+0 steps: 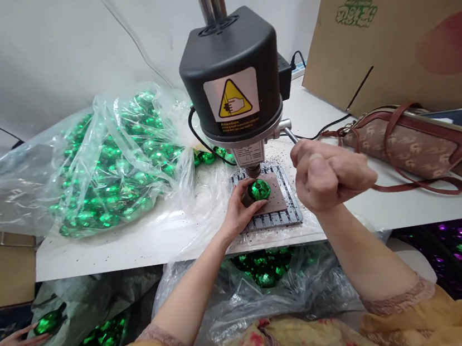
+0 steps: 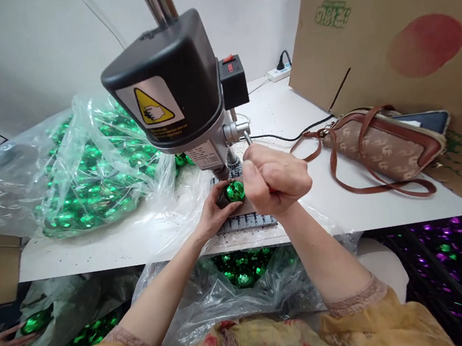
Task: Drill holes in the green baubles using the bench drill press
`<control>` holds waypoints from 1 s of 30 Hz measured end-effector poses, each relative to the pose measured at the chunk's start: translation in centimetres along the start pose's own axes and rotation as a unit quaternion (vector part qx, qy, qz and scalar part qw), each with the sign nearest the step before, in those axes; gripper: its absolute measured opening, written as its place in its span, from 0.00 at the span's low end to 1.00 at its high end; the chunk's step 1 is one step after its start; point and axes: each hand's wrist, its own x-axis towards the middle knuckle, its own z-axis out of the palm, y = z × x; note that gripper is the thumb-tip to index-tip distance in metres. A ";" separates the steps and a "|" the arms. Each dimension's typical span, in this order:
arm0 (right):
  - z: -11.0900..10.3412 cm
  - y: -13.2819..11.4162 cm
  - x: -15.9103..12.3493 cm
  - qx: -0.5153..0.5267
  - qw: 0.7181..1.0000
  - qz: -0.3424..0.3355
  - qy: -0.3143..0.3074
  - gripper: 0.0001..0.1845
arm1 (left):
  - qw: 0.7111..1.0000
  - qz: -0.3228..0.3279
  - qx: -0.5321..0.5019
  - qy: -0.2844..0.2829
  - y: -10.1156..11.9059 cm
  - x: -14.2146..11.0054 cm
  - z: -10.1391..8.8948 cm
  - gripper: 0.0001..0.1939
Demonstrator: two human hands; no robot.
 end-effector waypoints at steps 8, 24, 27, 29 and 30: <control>3.1 -0.5 6.7 -0.042 0.979 0.197 0.015 0.25 | 0.993 0.004 0.063 0.098 0.7 -0.8 0.4 0.28; 3.1 0.5 6.7 0.017 0.986 0.163 0.033 0.24 | 0.923 0.152 0.351 -0.025 1.5 -4.3 -7.5 0.13; 3.1 0.5 6.6 0.010 0.986 0.165 0.034 0.24 | 0.931 0.037 0.356 0.069 -0.8 4.0 -9.4 0.12; 3.1 0.4 6.6 0.009 0.985 0.169 0.035 0.23 | 0.941 -0.009 0.320 0.112 -2.2 8.5 -10.1 0.10; 3.1 0.3 6.7 0.008 0.985 0.171 0.036 0.24 | 0.947 -0.013 0.296 0.125 -2.8 10.2 -10.3 0.08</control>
